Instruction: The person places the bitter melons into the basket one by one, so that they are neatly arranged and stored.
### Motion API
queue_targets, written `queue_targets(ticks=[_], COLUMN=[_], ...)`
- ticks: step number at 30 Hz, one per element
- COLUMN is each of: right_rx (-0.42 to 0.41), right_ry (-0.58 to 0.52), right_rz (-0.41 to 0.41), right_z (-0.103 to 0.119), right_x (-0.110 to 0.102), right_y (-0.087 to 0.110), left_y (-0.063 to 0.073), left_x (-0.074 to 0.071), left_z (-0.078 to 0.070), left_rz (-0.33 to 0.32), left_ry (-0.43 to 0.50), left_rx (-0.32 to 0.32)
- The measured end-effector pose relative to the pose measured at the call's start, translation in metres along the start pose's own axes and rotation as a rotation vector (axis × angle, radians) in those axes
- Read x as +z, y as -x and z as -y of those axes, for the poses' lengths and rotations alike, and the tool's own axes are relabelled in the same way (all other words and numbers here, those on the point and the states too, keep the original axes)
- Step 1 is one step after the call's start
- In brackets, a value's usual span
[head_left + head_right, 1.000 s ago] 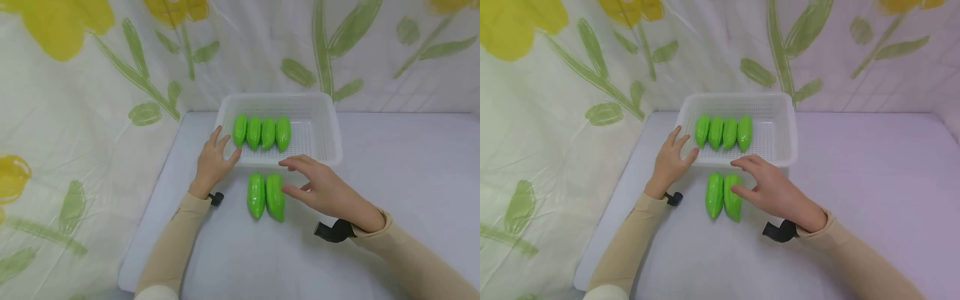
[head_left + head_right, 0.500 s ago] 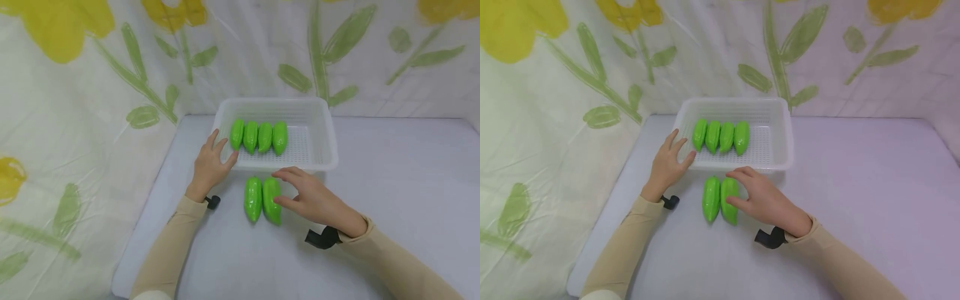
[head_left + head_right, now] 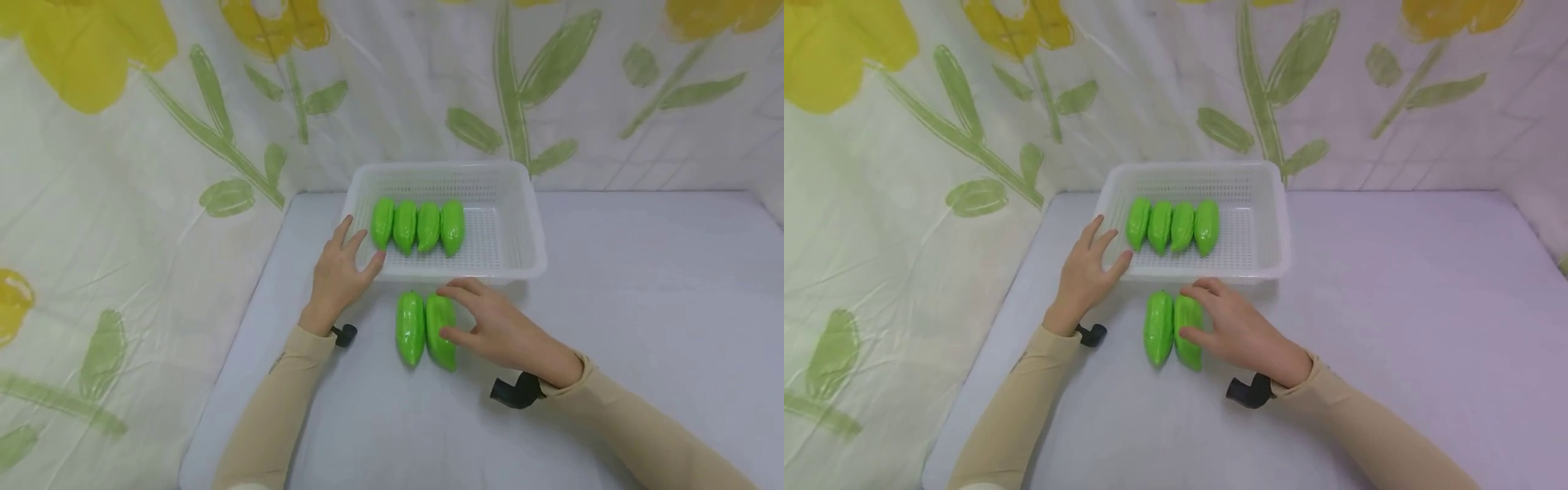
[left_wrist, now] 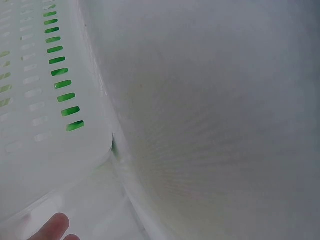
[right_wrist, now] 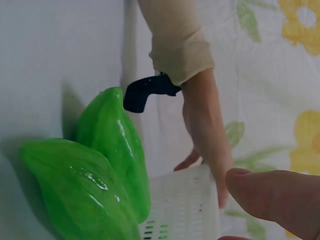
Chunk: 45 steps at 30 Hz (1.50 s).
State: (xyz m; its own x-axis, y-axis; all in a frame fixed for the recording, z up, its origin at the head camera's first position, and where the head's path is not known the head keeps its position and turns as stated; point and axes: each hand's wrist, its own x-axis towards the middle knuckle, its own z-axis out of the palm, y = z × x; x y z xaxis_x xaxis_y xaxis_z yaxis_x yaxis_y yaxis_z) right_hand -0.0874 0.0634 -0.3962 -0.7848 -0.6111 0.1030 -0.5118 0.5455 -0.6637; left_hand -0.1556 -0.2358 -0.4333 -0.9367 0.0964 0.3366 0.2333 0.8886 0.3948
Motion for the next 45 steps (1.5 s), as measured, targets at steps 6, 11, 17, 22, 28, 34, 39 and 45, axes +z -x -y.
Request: queue_targets(ticks=[6,11,17,22,28,34,39,45], right_rx=[-0.027,-0.048,0.004,0.019,-0.001,0.019,0.02,0.018], right_ry=[0.037,0.083,0.08,0.082,0.101,0.085,0.071,0.068], right_rz=[-0.022,-0.051,-0.053,-0.073,-0.098,-0.074,-0.068,-0.058], right_z=[0.0,-0.003,-0.008,-0.011,-0.015,-0.019,-0.021,-0.023], right_x=[0.005,0.013,0.025,0.036,0.048,0.056,0.059,0.058], right_y=[-0.001,-0.003,-0.004,-0.005,-0.007,-0.007,-0.008,-0.009], left_y=[0.0,0.001,0.003,0.005,0.004,0.009,0.007,0.005], left_x=[-0.001,-0.003,-0.003,-0.002,-0.002,-0.001,-0.001,-0.003], left_z=[0.0,0.0,-0.001,-0.001,-0.002,-0.001,-0.001,-0.002], left_rz=[-0.003,-0.015,0.002,0.008,0.014,0.012,-0.004,-0.025], left_ry=[0.003,0.011,0.01,0.008,0.001,0.001,-0.005,-0.01], left_rx=[0.007,0.005,-0.003,-0.007,-0.007,-0.009,0.006,0.026])
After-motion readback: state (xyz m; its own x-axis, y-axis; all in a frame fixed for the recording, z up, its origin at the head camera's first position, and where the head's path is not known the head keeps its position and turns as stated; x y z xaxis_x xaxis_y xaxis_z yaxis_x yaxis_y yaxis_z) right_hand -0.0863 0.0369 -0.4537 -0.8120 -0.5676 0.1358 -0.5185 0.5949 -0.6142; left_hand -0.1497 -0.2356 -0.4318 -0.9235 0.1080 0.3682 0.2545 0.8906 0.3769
